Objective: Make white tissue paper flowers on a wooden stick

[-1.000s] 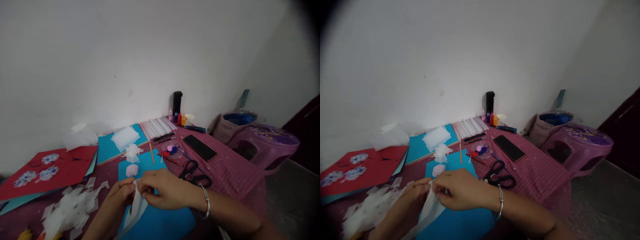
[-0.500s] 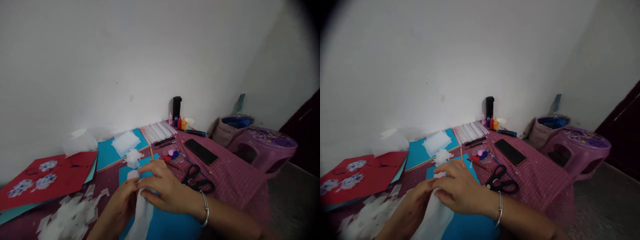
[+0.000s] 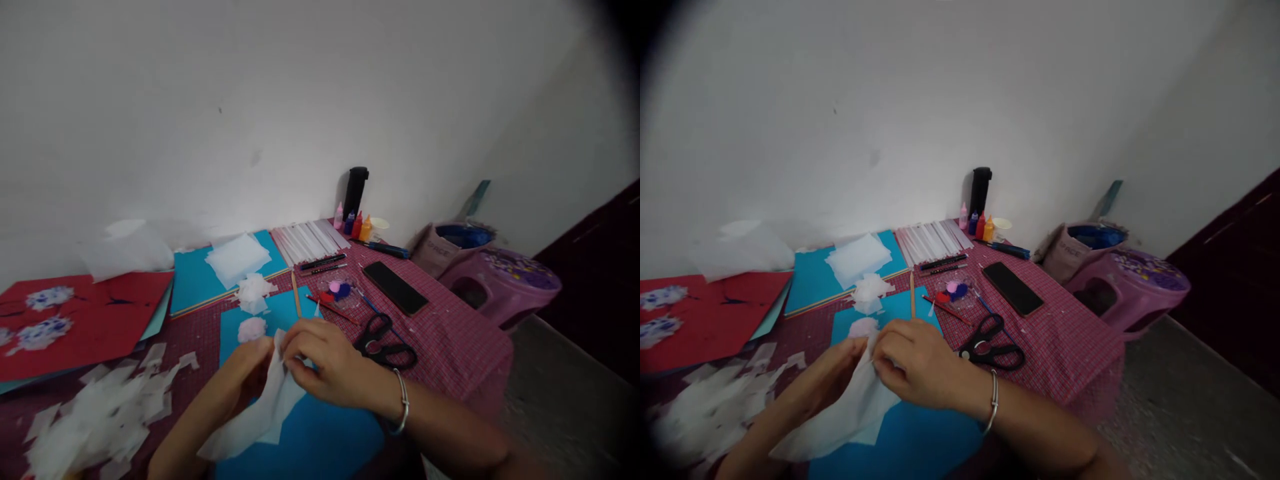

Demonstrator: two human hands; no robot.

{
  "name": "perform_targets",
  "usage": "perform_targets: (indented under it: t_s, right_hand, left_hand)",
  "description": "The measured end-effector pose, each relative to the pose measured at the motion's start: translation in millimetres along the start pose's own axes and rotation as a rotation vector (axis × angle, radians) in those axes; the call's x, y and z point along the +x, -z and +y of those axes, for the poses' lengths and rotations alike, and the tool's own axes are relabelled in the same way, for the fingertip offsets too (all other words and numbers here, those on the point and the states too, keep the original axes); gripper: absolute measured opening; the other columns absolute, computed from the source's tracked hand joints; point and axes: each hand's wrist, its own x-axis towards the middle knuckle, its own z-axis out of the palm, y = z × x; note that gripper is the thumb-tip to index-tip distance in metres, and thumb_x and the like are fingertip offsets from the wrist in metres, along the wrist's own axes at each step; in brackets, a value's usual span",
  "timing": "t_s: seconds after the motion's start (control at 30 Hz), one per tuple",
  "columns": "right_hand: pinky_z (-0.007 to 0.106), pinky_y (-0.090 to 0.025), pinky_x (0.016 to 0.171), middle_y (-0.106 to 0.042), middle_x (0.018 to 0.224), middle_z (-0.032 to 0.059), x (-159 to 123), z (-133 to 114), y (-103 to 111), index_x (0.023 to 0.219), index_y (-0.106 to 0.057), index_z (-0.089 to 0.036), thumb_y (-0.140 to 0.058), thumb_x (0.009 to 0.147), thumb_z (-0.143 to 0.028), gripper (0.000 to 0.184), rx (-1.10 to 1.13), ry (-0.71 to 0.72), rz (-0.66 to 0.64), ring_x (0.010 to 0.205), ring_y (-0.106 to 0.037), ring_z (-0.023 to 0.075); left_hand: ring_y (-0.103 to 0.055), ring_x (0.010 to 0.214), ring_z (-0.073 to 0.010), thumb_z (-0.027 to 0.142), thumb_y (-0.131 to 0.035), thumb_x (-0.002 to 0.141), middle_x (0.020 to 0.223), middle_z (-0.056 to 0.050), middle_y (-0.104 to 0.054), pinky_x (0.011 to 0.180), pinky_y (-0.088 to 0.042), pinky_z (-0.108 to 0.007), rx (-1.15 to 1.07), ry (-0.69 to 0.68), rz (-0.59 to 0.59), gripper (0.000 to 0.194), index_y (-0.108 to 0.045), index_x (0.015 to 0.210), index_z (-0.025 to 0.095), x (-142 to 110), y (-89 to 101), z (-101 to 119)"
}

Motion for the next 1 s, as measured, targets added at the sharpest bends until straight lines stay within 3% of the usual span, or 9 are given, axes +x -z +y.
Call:
perform_targets:
  t_s: [0.13, 0.27, 0.33, 0.43, 0.57, 0.73, 1.0]
  right_hand:
    - [0.027, -0.045, 0.075, -0.062, 0.089, 0.0057, -1.2, 2.5, -3.7, 0.083, -0.049, -0.019, -0.045, 0.087, -0.015, 0.008, 0.022, -0.002, -0.007, 0.084, -0.057, 0.013]
    - [0.026, -0.045, 0.074, -0.061, 0.088, 0.0057, -1.3, 5.7, -4.6, 0.082, -0.049, -0.019, -0.045, 0.087, -0.014, 0.007, 0.051, 0.025, 0.023, 0.083, -0.056, 0.0126]
    - [0.026, -0.045, 0.074, -0.061, 0.088, 0.0057, -1.1, 6.7, -4.5, 0.083, -0.049, -0.018, -0.044, 0.087, -0.013, 0.008, 0.066, 0.027, 0.022, 0.083, -0.056, 0.0123]
    - [0.027, -0.045, 0.076, -0.061, 0.088, 0.005, -1.3, 6.9, -5.0, 0.089, -0.05, -0.018, -0.046, 0.086, -0.014, 0.007, 0.086, 0.0, 0.011, 0.083, -0.056, 0.0126]
    - [0.031, -0.043, 0.079, -0.059, 0.092, 0.0047, -2.4, 5.5, -5.3, 0.105, -0.052, -0.02, -0.058, 0.081, -0.022, 0.025, 0.093, -0.04, -0.001, 0.09, -0.054, 0.0156]
    - [0.028, -0.044, 0.081, -0.056, 0.091, 0.0036, -1.7, 3.7, -2.1, 0.086, -0.057, -0.019, -0.056, 0.084, -0.018, 0.003, 0.164, -0.084, -0.032, 0.091, -0.054, 0.0134]
    - [0.027, -0.047, 0.077, -0.058, 0.089, 0.0056, 0.1, 9.4, -3.6, 0.077, -0.051, -0.018, -0.055, 0.082, -0.014, 0.008, 0.486, -0.029, -0.026, 0.089, -0.056, 0.0132]
  left_hand:
    - [-0.042, 0.044, -0.0104, 0.034, -0.067, 0.059, 0.041, 0.007, -0.038, 0.048, -0.038, -0.023, -0.024, 0.108, -0.045, 0.023, -0.051, 0.052, 0.02, -2.3, 5.9, -1.3]
    - [-0.047, 0.046, -0.0121, 0.03, -0.068, 0.051, 0.047, 0.006, -0.049, 0.05, -0.042, -0.025, -0.132, 0.208, 0.175, 0.02, -0.059, 0.066, 0.021, -1.4, 11.4, 3.7]
    - [-0.049, 0.048, -0.0141, 0.032, -0.068, 0.049, 0.049, 0.004, -0.053, 0.048, -0.041, -0.026, -0.097, 0.207, 0.206, 0.022, -0.06, 0.067, 0.021, 1.7, 14.8, 2.5]
    - [-0.048, 0.047, -0.0146, 0.035, -0.066, 0.052, 0.047, 0.004, -0.049, 0.046, -0.037, -0.026, -0.038, 0.183, 0.161, 0.019, -0.06, 0.064, 0.021, 7.2, 17.9, -3.3]
    - [-0.046, 0.046, -0.0123, 0.035, -0.069, 0.052, 0.047, 0.004, -0.045, 0.046, -0.035, -0.024, -0.062, 0.189, 0.062, 0.02, -0.058, 0.057, 0.02, 10.3, 13.3, -7.6]
    - [-0.041, 0.045, -0.0095, 0.039, -0.071, 0.053, 0.046, 0.006, -0.042, 0.045, -0.032, -0.021, -0.059, 0.227, 0.039, 0.025, -0.058, 0.056, 0.019, 10.1, 9.0, -6.0]
    - [-0.04, 0.043, -0.0088, 0.041, -0.075, 0.053, 0.049, 0.005, -0.046, 0.043, -0.031, -0.02, -0.04, 0.212, 0.041, 0.03, -0.057, 0.055, 0.018, 8.2, 13.3, -1.2]
